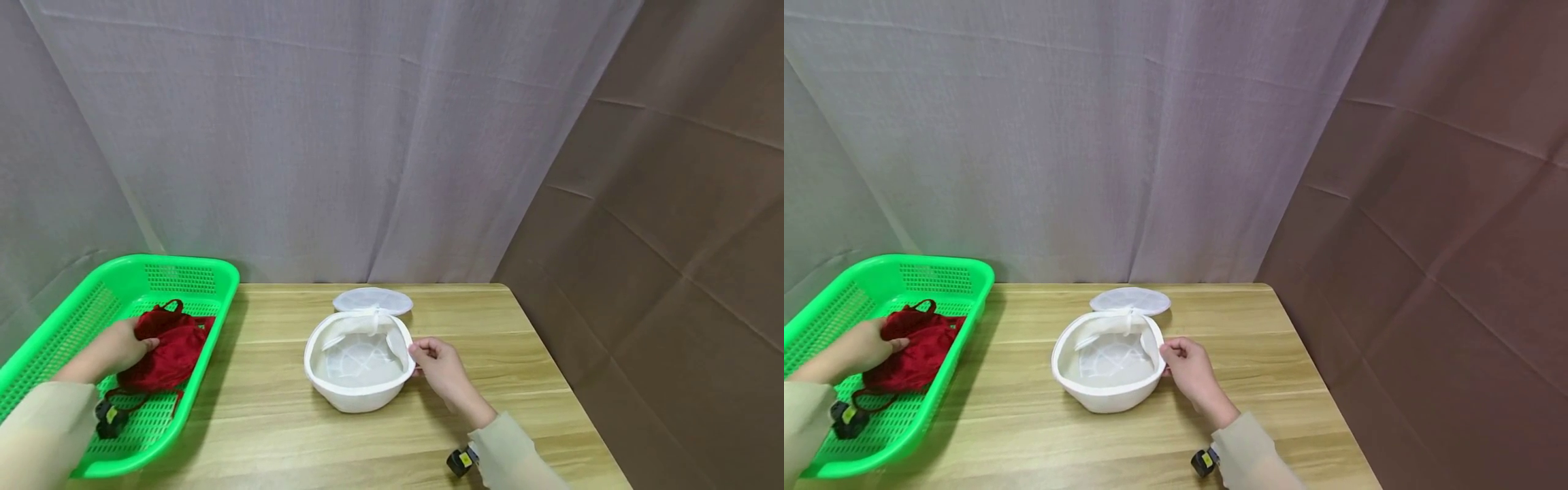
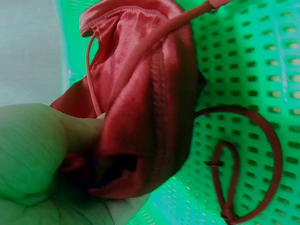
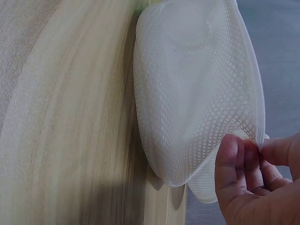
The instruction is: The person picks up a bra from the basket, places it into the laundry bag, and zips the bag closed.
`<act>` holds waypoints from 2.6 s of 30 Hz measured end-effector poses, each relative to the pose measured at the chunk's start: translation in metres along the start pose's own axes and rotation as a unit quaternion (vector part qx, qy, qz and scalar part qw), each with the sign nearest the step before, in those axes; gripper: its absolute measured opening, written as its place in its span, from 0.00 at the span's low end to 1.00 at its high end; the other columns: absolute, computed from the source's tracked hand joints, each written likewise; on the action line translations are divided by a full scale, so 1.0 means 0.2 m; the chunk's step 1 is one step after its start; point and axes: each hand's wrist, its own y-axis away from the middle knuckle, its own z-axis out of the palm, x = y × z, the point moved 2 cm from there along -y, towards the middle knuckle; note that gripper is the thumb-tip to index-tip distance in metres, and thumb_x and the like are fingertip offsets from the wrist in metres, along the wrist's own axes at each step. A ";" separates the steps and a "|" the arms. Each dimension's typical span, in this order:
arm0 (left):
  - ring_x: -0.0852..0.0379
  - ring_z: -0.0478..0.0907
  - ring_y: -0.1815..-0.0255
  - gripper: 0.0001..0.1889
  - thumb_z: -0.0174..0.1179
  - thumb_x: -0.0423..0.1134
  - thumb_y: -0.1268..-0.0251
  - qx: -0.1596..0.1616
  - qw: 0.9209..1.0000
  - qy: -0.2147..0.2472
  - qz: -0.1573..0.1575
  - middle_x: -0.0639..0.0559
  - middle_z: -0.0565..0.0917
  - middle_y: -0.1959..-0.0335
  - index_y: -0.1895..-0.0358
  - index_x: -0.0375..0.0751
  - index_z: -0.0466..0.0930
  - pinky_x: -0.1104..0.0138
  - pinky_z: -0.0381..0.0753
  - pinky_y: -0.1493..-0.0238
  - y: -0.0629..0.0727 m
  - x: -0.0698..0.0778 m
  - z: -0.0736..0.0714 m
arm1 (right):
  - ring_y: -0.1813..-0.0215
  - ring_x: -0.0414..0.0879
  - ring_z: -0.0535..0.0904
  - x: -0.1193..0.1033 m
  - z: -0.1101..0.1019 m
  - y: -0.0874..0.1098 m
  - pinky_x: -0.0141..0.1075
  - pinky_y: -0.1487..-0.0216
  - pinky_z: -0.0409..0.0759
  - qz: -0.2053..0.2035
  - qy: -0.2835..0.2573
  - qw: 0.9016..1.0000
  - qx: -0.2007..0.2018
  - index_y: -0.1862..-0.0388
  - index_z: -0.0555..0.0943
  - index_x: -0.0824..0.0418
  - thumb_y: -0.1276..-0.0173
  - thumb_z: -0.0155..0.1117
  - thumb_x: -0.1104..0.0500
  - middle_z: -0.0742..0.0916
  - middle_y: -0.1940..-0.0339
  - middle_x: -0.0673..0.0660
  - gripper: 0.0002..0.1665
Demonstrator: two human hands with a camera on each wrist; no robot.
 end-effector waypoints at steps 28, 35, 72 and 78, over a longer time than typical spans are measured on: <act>0.57 0.79 0.71 0.33 0.49 0.57 0.28 0.128 0.980 0.153 -0.010 0.36 0.78 0.57 0.39 0.27 0.65 0.65 0.77 0.71 0.06 0.33 -0.11 | 0.64 0.49 0.80 0.00 -0.01 -0.01 0.51 0.55 0.82 0.002 0.009 1.000 -0.007 0.55 0.80 0.69 0.28 0.59 0.61 0.82 0.63 0.62 0.11; 0.60 0.80 0.70 0.32 0.52 0.55 0.29 0.130 0.971 0.201 0.007 0.40 0.79 0.56 0.36 0.32 0.63 0.69 0.79 0.68 0.07 0.45 -0.12 | 0.63 0.49 0.80 0.00 -0.01 0.00 0.51 0.55 0.82 0.006 0.009 1.000 -0.011 0.55 0.79 0.69 0.28 0.59 0.61 0.82 0.62 0.62 0.11; 0.52 0.79 0.62 0.24 0.59 0.48 0.31 0.042 0.954 0.283 0.087 0.41 0.81 0.56 0.41 0.36 0.69 0.62 0.81 0.63 0.09 0.92 0.15 | 0.61 0.48 0.81 0.00 0.01 0.00 0.48 0.54 0.82 -0.003 0.019 1.000 -0.002 0.57 0.80 0.68 0.28 0.59 0.62 0.84 0.62 0.60 0.10; 0.52 0.79 0.59 0.23 0.60 0.47 0.32 0.040 0.952 0.289 0.096 0.43 0.81 0.53 0.40 0.38 0.71 0.62 0.80 0.59 0.07 0.97 0.21 | 0.60 0.49 0.82 0.01 0.01 0.00 0.38 0.57 0.83 -0.004 0.005 1.000 -0.008 0.56 0.80 0.70 0.28 0.58 0.64 0.84 0.61 0.61 0.09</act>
